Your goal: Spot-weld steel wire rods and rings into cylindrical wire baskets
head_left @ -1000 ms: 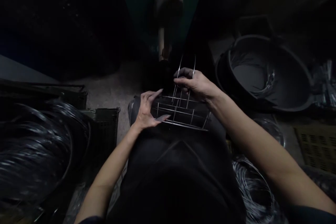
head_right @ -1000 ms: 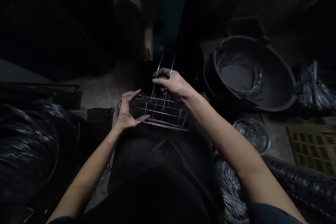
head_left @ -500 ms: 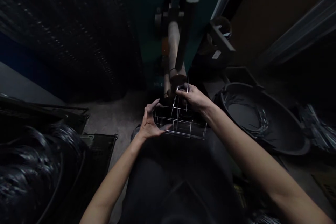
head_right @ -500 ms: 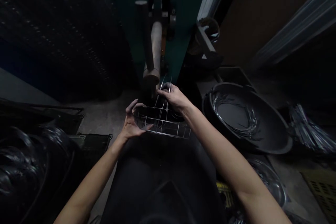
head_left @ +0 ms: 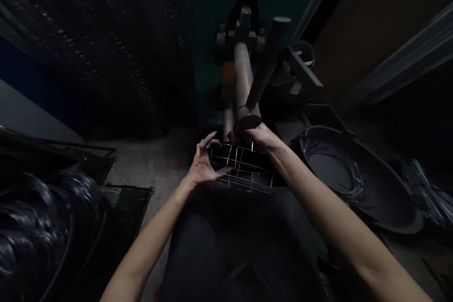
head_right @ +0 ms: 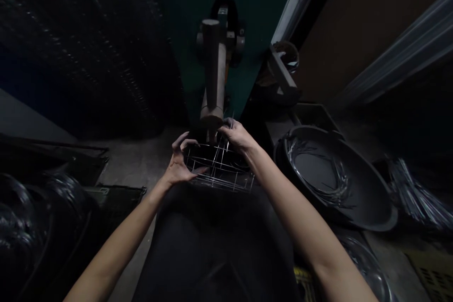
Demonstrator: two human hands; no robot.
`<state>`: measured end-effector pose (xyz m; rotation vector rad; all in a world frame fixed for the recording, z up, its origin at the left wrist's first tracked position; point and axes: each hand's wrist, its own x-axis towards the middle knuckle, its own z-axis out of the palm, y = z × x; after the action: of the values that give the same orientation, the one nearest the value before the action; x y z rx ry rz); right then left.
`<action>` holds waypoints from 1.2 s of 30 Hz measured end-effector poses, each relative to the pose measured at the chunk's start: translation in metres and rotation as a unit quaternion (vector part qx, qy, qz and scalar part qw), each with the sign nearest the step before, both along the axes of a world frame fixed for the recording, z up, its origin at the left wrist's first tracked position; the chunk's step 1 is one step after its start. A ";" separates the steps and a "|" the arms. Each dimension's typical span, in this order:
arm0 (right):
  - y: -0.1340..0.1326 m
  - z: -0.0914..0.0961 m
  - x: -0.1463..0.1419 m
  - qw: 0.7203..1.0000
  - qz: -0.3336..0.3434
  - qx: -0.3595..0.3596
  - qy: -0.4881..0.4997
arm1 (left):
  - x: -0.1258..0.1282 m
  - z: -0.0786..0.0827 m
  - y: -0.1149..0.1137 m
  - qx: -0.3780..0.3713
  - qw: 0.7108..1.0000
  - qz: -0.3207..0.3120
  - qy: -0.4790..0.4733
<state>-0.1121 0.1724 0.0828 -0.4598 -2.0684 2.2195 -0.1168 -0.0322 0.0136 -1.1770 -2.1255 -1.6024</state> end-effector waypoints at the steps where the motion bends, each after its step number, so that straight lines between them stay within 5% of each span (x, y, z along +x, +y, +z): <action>1: 0.001 -0.001 -0.002 1.000 0.003 0.004 0.004 | -0.002 0.001 0.000 0.000 1.000 -0.001 0.002; 11: -0.001 -0.004 -0.005 1.000 0.018 0.021 0.014 | -0.008 0.010 0.002 0.005 1.000 -0.023 0.014; 18: 0.001 0.011 0.005 0.993 -0.117 -0.014 -0.019 | -0.014 0.015 -0.002 0.004 0.997 -0.019 0.071; 24: -0.002 0.013 0.012 0.997 -0.009 -0.081 -0.010 | -0.016 0.012 -0.018 0.011 0.997 0.004 0.071; 36: -0.016 -0.003 -0.007 0.999 -0.020 -0.031 0.037 | -0.027 0.014 -0.028 0.001 0.998 -0.016 0.061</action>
<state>-0.1191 0.1560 0.0798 -0.4132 -1.9417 2.2489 -0.1441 -0.0599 0.0277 -1.2808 -2.0371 -1.5045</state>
